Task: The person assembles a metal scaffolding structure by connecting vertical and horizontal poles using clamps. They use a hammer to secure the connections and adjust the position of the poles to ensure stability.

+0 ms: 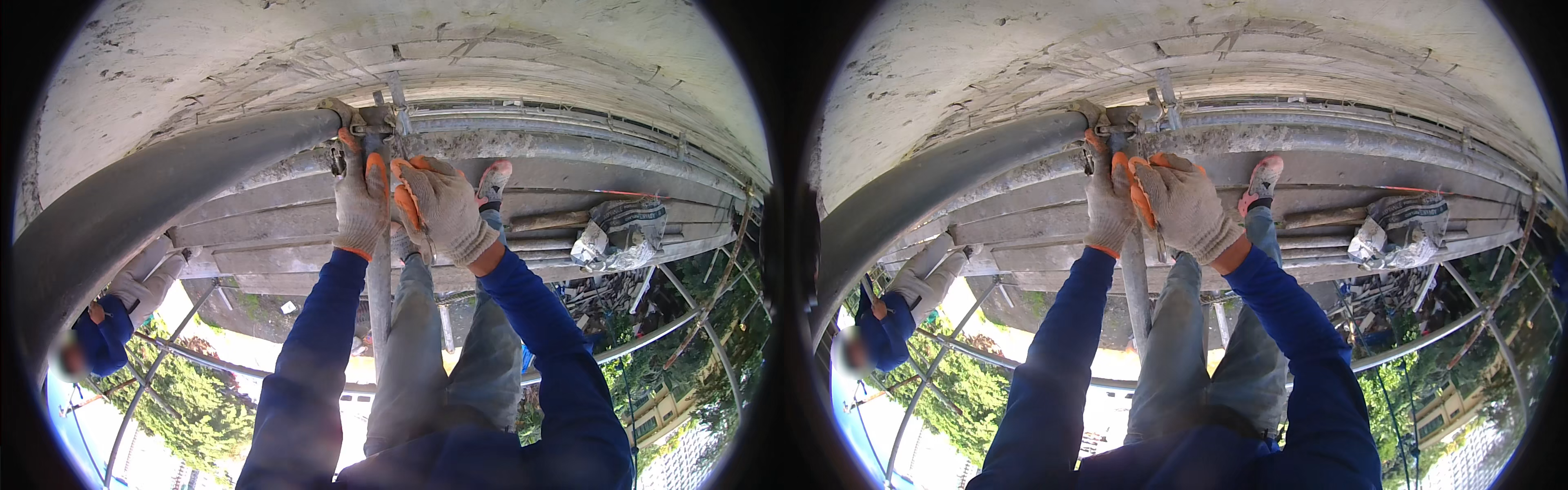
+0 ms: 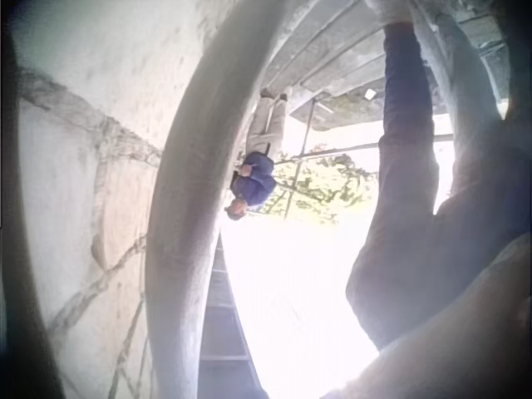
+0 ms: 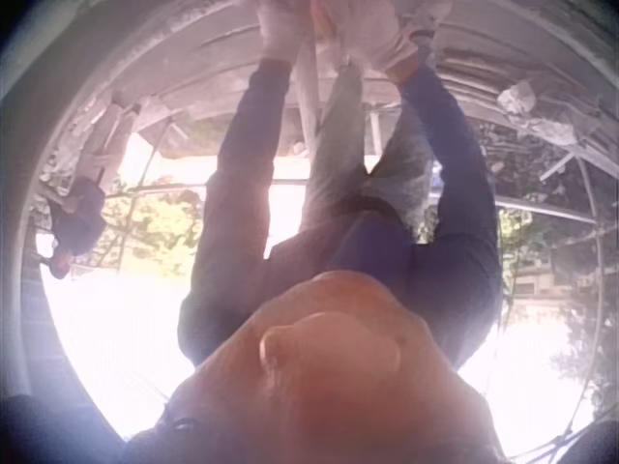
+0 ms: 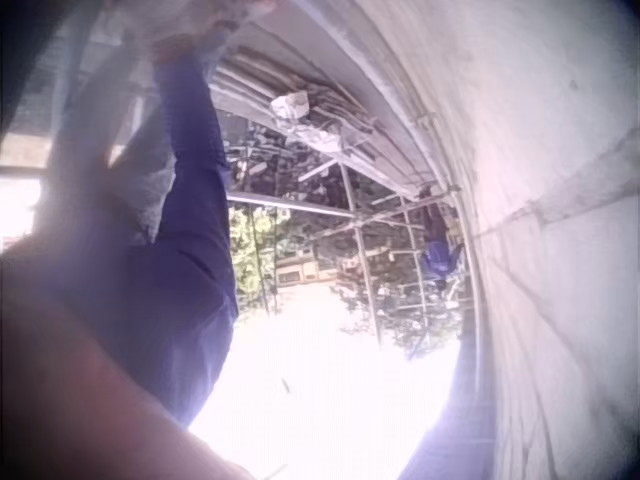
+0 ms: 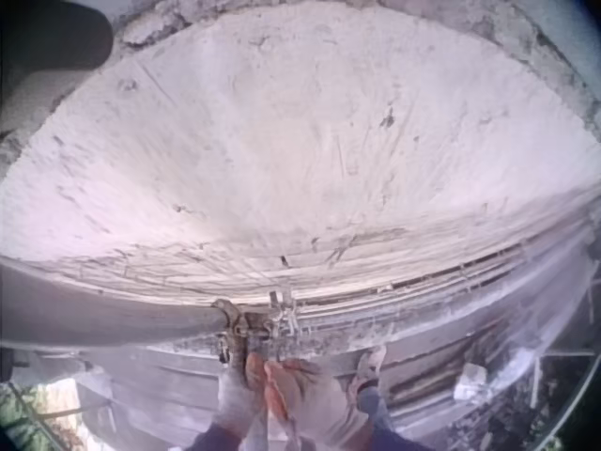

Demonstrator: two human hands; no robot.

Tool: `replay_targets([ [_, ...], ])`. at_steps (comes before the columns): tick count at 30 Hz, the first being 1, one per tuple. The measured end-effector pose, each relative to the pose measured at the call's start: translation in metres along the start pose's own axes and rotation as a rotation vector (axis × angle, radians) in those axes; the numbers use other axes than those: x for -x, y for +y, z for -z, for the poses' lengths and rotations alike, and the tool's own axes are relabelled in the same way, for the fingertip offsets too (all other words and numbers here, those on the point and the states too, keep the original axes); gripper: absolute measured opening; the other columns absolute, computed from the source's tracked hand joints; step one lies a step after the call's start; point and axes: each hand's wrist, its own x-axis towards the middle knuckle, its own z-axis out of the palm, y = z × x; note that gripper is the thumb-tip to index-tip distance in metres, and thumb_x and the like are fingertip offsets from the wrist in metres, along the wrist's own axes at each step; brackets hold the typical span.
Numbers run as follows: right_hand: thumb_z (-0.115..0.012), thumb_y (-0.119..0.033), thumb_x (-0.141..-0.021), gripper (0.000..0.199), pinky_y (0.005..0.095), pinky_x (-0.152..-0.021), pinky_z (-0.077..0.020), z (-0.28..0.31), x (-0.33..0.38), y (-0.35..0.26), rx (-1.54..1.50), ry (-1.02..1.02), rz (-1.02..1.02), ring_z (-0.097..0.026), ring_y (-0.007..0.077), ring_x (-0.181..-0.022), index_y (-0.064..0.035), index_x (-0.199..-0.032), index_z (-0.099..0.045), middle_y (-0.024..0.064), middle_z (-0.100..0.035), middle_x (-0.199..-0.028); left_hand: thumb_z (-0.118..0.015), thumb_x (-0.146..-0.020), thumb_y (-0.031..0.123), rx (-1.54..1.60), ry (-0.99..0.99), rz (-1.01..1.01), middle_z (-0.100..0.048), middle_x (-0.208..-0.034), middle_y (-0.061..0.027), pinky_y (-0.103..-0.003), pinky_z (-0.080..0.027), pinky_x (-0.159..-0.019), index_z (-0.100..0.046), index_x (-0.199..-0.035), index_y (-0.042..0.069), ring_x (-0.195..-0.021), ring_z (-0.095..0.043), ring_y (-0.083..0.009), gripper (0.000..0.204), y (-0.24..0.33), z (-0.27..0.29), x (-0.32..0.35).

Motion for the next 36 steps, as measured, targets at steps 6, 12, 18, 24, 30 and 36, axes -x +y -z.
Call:
replay_targets([
  [6, -0.052, -0.034, -0.101, 0.039, 0.031, -0.048, -0.0496, 0.053, -0.115, 0.065, -1.078, -0.185, -0.576, -0.063, 0.0191, -0.053, 0.0029, -0.099, -0.065, 0.0127, -0.069, -0.075, -0.05, -0.104, 0.036, -0.126, 0.057, -0.069, -0.065, -0.071, -0.0253, -0.044, -0.048, -0.056, -0.024, -0.158, 0.008, -0.066, -0.066, -0.0435, 0.066, 0.013, 0.004, 0.001],
  [12, -0.055, -0.027, -0.102, 0.037, 0.0313, -0.034, -0.0429, 0.06, -0.147, 0.044, -0.668, -0.131, -0.881, -0.058, 0.0193, -0.042, 0.0048, -0.086, -0.064, 0.0141, -0.065, -0.067, -0.061, -0.098, 0.035, -0.062, 0.095, 0.074, -0.069, -0.08, -0.0229, -0.039, -0.053, -0.061, -0.029, -0.156, 0.008, -0.072, -0.071, -0.0356, 0.071, 0.035, 0.009, 0.006],
  [18, -0.059, -0.022, -0.099, 0.027, 0.0335, -0.04, -0.0439, 0.064, -0.089, 0.098, -0.803, 0.334, -0.93, -0.058, 0.0171, -0.048, 0.0011, -0.085, -0.062, 0.008, -0.063, -0.068, -0.067, -0.097, 0.024, 0.15, 0.183, -0.022, -0.071, -0.091, -0.0165, -0.031, -0.052, -0.063, -0.024, -0.159, 0.015, -0.075, -0.068, -0.0179, 0.076, 0.021, -0.001, 0.004],
  [24, -0.066, -0.017, -0.092, 0.04, 0.038, -0.072, -0.0562, 0.003, 0.011, 0.005, -0.319, 0.222, -0.313, -0.071, 0.0304, -0.094, -0.0033, -0.128, -0.059, 0.0156, -0.069, -0.113, -0.067, -0.096, 0.023, 0.075, 0.102, 0.109, -0.071, -0.1, -0.0215, -0.033, -0.053, -0.065, -0.021, -0.16, 0.013, -0.078, -0.071, -0.0227, 0.079, 0.044, 0.012, 0.009],
  [30, -0.068, -0.018, -0.087, 0.053, 0.0436, -0.087, -0.0559, -0.041, 0.038, -0.005, -0.069, 0.363, -0.069, -0.068, 0.0391, -0.103, -0.0062, -0.137, -0.054, 0.0175, -0.067, -0.119, -0.073, -0.087, 0.035, -0.23, 0.144, 0.05, -0.07, -0.102, -0.0276, -0.048, -0.057, -0.073, -0.022, -0.156, 0.006, -0.089, -0.071, -0.0437, 0.091, 0.002, -0.005, 0.074],
  [36, -0.07, -0.014, -0.081, 0.048, 0.0472, -0.085, -0.0544, -0.031, 0.019, 0.003, -0.087, 0.313, 0.077, -0.066, 0.0374, -0.092, -0.0091, -0.127, -0.06, 0.0151, -0.065, -0.111, -0.075, -0.081, 0.034, -0.151, 0.021, 0.239, -0.07, -0.101, -0.0287, -0.051, -0.057, -0.075, -0.034, -0.149, 0.004, -0.091, -0.07, -0.0469, 0.085, -0.012, -0.005, 0.086],
])
